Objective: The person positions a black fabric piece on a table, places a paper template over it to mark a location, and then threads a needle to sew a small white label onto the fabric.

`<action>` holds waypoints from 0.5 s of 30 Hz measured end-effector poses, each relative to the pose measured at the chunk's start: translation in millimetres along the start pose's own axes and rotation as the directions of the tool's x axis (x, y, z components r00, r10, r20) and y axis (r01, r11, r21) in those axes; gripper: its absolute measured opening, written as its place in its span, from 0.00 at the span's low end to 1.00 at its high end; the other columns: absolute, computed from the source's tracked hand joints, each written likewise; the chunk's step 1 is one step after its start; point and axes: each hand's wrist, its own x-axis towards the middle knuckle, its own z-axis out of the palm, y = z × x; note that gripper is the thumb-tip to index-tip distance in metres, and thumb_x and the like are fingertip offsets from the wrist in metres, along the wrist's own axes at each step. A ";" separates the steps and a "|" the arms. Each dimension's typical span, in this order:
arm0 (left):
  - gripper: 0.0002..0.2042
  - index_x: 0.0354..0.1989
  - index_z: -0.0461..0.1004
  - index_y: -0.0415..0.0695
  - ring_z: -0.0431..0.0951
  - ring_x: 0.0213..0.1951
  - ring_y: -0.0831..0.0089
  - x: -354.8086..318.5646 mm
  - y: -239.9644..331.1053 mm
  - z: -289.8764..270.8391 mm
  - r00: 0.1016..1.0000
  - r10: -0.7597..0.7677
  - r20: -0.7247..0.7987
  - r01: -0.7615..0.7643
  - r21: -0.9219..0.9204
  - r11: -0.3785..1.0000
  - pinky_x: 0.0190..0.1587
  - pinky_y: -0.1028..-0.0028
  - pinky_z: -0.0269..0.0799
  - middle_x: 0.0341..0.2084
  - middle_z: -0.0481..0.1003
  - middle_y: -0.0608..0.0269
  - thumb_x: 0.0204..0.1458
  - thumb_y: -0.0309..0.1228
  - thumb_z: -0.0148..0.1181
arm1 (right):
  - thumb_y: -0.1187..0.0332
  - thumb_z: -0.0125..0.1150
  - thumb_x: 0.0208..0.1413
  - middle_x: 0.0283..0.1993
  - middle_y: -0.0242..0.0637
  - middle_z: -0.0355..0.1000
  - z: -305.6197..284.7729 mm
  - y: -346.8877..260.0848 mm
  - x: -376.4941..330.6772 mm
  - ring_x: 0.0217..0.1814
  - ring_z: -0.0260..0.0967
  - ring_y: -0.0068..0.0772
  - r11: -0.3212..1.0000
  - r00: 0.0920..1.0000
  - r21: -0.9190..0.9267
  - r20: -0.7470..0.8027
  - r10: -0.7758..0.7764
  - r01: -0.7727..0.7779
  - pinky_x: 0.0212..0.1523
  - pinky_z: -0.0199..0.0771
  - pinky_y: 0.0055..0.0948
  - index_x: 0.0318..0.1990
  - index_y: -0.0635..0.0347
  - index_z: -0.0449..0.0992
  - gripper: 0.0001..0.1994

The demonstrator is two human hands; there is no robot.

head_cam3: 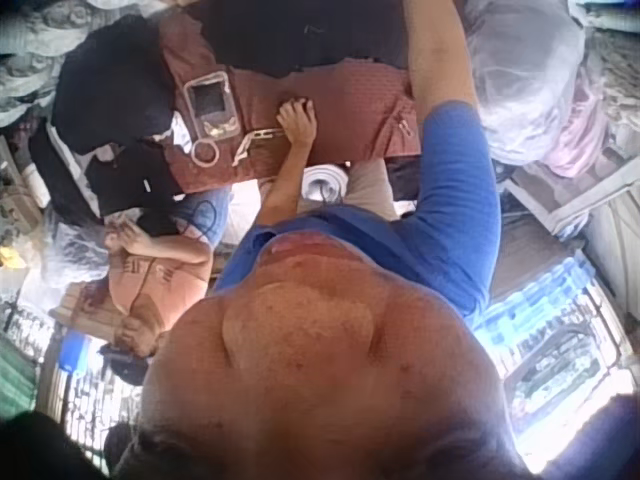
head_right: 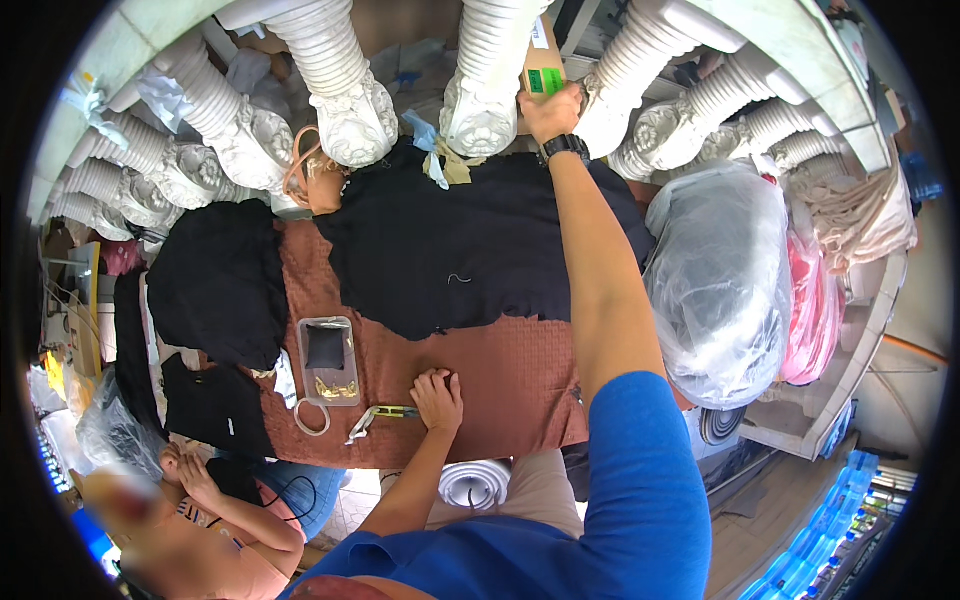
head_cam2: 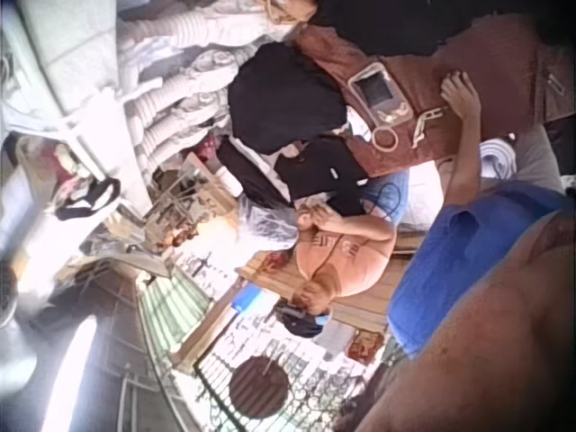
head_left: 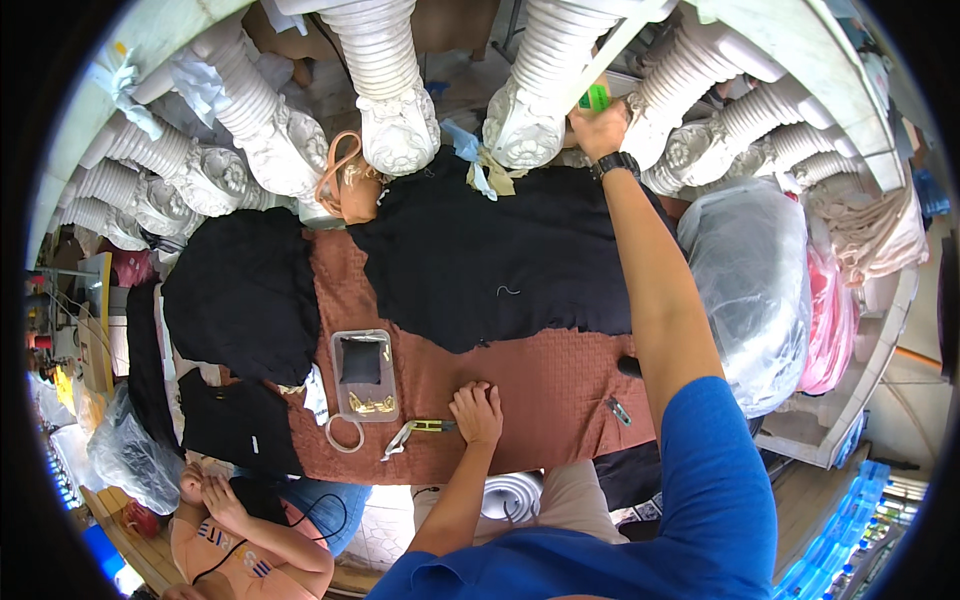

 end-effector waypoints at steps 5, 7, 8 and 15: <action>0.11 0.46 0.70 0.49 0.71 0.47 0.56 0.1 4.0 -0.2 1.000 -0.021 -0.002 0.021 0.056 0.998 0.48 0.55 0.62 0.46 0.72 0.58 0.62 0.41 0.59 | 0.61 0.76 0.41 0.61 0.63 0.65 55.7 18.3 35.1 0.66 0.64 0.62 0.996 0.983 -0.057 0.174 -0.059 0.070 0.66 0.69 0.44 0.63 0.68 0.62 0.42; 0.12 0.45 0.70 0.49 0.71 0.47 0.56 2.4 4.2 1.9 1.000 0.006 -0.002 -0.006 0.070 0.998 0.48 0.55 0.62 0.46 0.72 0.57 0.62 0.41 0.59 | 0.62 0.74 0.44 0.62 0.65 0.65 90.5 63.2 68.0 0.70 0.57 0.63 0.975 0.954 -0.078 0.235 -0.187 0.210 0.68 0.67 0.44 0.66 0.61 0.62 0.41; 0.12 0.46 0.70 0.49 0.71 0.46 0.56 7.4 3.4 2.1 1.000 0.029 0.004 -0.029 0.057 0.998 0.48 0.55 0.62 0.45 0.72 0.57 0.62 0.42 0.59 | 0.62 0.73 0.47 0.63 0.66 0.64 104.9 95.4 91.9 0.73 0.53 0.64 0.948 0.927 -0.082 0.255 -0.277 0.306 0.68 0.66 0.45 0.67 0.55 0.62 0.39; 0.14 0.45 0.71 0.48 0.71 0.44 0.54 -3.2 3.9 4.8 0.999 -0.031 -0.008 0.031 0.099 0.995 0.46 0.54 0.61 0.44 0.71 0.56 0.60 0.44 0.62 | 0.60 0.68 0.54 0.69 0.69 0.51 186.4 131.3 85.6 0.67 0.60 0.72 0.972 0.883 0.044 0.410 -0.229 0.232 0.65 0.70 0.47 0.67 0.44 0.63 0.32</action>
